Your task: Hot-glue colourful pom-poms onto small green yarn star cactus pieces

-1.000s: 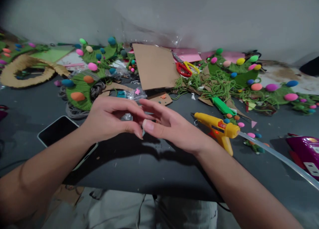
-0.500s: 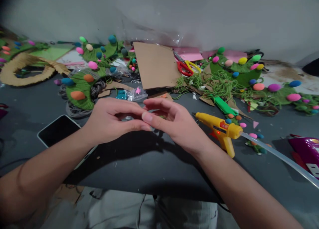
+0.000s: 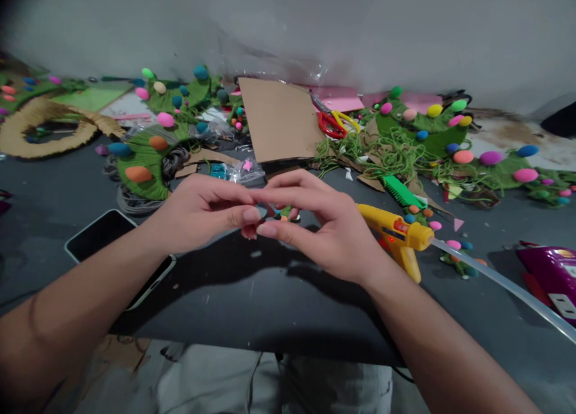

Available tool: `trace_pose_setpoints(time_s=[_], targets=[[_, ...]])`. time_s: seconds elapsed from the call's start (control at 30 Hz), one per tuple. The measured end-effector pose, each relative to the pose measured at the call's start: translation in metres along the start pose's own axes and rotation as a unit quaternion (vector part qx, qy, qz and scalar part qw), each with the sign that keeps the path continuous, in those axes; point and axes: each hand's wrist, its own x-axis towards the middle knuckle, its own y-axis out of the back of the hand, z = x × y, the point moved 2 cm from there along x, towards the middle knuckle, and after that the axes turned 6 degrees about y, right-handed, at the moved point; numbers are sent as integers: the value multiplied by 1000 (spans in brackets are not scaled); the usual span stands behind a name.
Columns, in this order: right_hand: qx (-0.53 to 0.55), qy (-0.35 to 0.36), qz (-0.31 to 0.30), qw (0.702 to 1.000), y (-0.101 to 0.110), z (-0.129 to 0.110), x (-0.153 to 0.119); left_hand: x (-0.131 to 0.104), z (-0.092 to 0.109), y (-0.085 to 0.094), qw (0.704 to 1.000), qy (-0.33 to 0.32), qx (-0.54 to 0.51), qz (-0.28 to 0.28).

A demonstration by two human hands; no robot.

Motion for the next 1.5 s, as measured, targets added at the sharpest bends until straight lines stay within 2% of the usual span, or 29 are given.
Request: trace_pose_setpoints(time_s=[0.1,0.23,0.4,0.6,0.83,1.0,1.13,1.3,1.4,1.5], targets=[[-101,60,28,993,-2,-4,0,1,-1,0,999,14,-32,-36],[-161,86,65,981,-4,-5,-1,3,-1,0,998,20,-52,-25],[-227,137,43,963,-6,-4,-5,2,-4,0,997,44,-69,-11],[-232,155,26,960,-5,-4,-3,1,-3,2,997,44,-62,3],[-236,180,68,952,-5,-5,-1,2,0,1,997,29,-68,-2],[-256,199,53,944,-6,-1,-3,3,-4,-2,996,34,-86,-19],[-262,209,39,941,-6,-2,-4,3,-3,0,997,28,-65,13],[-277,157,96,943,-2,-5,-2,3,-2,2,997,23,-66,21],[-292,122,134,939,2,-2,-1,4,-6,1,992,35,-122,19],[-297,117,163,934,4,1,0,4,-9,-1,982,40,-181,18]])
